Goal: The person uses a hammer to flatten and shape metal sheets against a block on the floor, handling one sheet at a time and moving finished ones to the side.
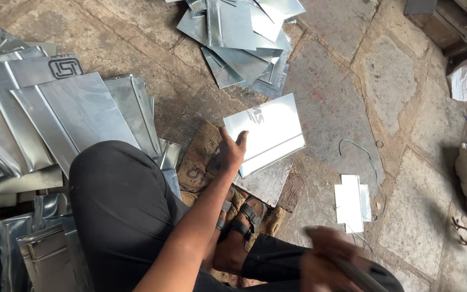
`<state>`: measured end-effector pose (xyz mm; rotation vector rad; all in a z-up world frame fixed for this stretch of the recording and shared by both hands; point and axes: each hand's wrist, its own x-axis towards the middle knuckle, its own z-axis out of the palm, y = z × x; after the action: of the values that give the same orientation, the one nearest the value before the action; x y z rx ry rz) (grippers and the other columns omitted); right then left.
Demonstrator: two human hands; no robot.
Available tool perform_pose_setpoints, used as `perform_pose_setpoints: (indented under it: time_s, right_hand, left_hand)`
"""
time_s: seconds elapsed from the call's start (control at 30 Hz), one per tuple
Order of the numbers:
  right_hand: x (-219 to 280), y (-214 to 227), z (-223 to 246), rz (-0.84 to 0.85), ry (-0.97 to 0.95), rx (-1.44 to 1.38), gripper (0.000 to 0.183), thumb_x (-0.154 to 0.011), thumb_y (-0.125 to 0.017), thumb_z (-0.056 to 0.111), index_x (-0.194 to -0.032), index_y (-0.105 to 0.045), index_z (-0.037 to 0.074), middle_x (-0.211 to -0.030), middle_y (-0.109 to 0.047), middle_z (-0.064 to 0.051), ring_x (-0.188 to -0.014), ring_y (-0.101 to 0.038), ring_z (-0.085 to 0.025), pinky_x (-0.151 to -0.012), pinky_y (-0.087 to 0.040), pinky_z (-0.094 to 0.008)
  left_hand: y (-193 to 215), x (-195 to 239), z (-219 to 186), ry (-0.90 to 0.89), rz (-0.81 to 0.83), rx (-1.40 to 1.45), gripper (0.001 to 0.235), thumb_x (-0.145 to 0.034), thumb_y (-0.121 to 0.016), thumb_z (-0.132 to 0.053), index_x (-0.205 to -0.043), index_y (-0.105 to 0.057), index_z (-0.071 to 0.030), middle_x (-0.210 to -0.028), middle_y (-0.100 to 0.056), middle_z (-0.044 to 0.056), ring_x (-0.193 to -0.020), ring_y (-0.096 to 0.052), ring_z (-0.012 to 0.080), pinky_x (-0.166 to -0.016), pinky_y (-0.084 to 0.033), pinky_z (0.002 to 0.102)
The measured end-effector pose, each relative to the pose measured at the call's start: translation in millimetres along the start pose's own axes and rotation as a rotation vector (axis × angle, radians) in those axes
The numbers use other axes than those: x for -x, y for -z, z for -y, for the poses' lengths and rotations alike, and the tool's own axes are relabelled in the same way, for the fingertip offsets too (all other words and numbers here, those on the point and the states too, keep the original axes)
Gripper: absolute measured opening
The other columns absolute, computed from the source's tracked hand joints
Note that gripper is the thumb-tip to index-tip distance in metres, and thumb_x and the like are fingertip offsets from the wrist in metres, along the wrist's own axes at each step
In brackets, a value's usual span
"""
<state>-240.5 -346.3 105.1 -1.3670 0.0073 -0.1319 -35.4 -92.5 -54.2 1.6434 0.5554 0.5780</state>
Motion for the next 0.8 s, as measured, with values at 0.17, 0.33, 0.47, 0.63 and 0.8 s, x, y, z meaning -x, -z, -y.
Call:
perform_pose_setpoints:
  time_s: [0.17, 0.33, 0.47, 0.63, 0.8]
  right_hand:
    - [18, -31, -58, 0.206, -0.502, 0.943, 0.042, -0.108, -0.046, 0.040, -0.090, -0.068, 0.008, -0.059, -0.053, -0.002, -0.043, -0.044, -0.009, -0.038, -0.033, -0.029]
    - [-4, -48, 35, -0.153, -0.597, 0.544, 0.036, -0.100, -0.052, 0.038, -0.094, -0.057, 0.002, -0.063, -0.050, -0.002, -0.043, -0.044, -0.010, -0.035, -0.034, -0.027]
    - [-12, -28, 140, -0.004, -0.258, -0.136, 0.027, -0.101, -0.060, 0.034, -0.092, -0.055, 0.010, -0.074, -0.046, -0.003, -0.050, -0.037, -0.018, -0.036, -0.033, -0.031]
    - [-3, -6, 89, -0.010, 0.223, -0.100, 0.028, -0.105, -0.060, 0.036, -0.092, -0.057, 0.011, -0.070, -0.049, -0.002, -0.052, -0.038, -0.016, -0.041, -0.035, -0.030]
    - [28, -19, -22, 0.045, -0.308, 0.350, 0.035, -0.103, -0.057, 0.042, -0.093, -0.056, 0.008, -0.068, -0.048, -0.001, -0.050, -0.038, -0.013, -0.040, -0.032, -0.029]
  left_hand:
    - [5, 11, -8, -0.300, -0.184, -0.049, 0.065, -0.098, -0.072, -0.029, -0.137, -0.037, 0.009, -0.097, -0.072, 0.029, -0.081, -0.075, 0.0399, -0.061, -0.063, 0.043]
    - [8, 5, -13, -0.123, -0.081, -0.100, 0.066, -0.093, -0.075, -0.032, -0.131, -0.039, 0.009, -0.091, -0.072, 0.028, -0.078, -0.075, 0.0388, -0.054, -0.061, 0.043]
    - [18, 1, -10, -0.031, -0.032, -0.046, 0.064, -0.098, -0.071, -0.035, -0.130, -0.035, 0.008, -0.088, -0.071, 0.026, -0.074, -0.076, 0.0345, -0.054, -0.066, 0.038]
    - [28, -2, -9, 0.192, 0.100, -0.089, 0.067, -0.100, -0.065, -0.038, -0.133, -0.031, 0.008, -0.073, -0.070, 0.022, -0.057, -0.074, 0.0307, -0.045, -0.063, 0.034]
    - [25, 6, -4, 0.073, 0.069, -0.056, 0.068, -0.102, -0.064, -0.042, -0.133, -0.032, 0.009, -0.078, -0.069, 0.022, -0.060, -0.075, 0.0317, -0.047, -0.065, 0.033]
